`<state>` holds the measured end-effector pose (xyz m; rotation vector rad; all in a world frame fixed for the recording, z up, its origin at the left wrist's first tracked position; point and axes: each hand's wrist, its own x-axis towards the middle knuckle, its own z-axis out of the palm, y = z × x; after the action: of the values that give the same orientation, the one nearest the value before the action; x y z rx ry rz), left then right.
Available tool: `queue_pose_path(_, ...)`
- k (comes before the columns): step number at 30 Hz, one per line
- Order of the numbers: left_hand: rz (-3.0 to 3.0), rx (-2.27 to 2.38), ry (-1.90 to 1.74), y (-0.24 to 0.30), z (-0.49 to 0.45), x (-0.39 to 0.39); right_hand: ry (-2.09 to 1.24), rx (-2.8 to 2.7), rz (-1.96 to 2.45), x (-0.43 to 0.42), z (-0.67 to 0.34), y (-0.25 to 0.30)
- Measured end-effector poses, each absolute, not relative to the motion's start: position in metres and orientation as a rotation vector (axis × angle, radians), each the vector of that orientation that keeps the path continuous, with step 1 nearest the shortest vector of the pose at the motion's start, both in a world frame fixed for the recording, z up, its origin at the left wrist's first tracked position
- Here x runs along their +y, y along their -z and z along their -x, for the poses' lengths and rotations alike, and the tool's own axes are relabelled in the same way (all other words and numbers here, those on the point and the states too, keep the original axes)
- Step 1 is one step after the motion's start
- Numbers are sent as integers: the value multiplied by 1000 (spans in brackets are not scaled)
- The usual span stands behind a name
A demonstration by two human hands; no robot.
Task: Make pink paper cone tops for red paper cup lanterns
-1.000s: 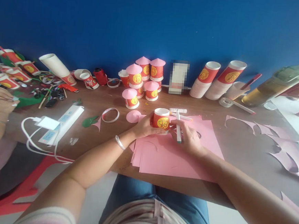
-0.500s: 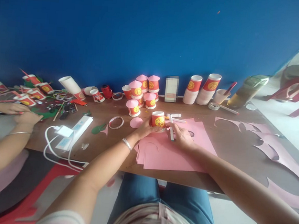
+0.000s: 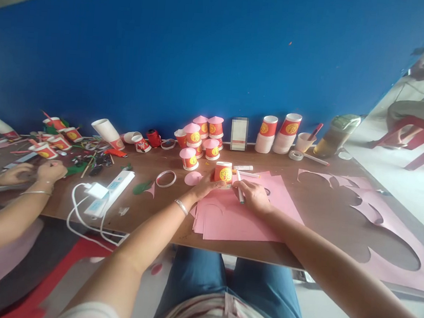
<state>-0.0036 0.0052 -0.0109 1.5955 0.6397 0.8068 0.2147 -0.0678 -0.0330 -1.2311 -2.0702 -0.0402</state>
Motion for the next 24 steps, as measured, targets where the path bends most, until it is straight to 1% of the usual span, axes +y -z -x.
queue_pose_path(9, -1423, 606, -804, 14, 12, 7, 56, -2012, 1268, -70, -220, 31)
queue_pose_path(24, -1484, 473, -741, 3, 11, 10, -28, -2056, 1255, -74, -220, 23)
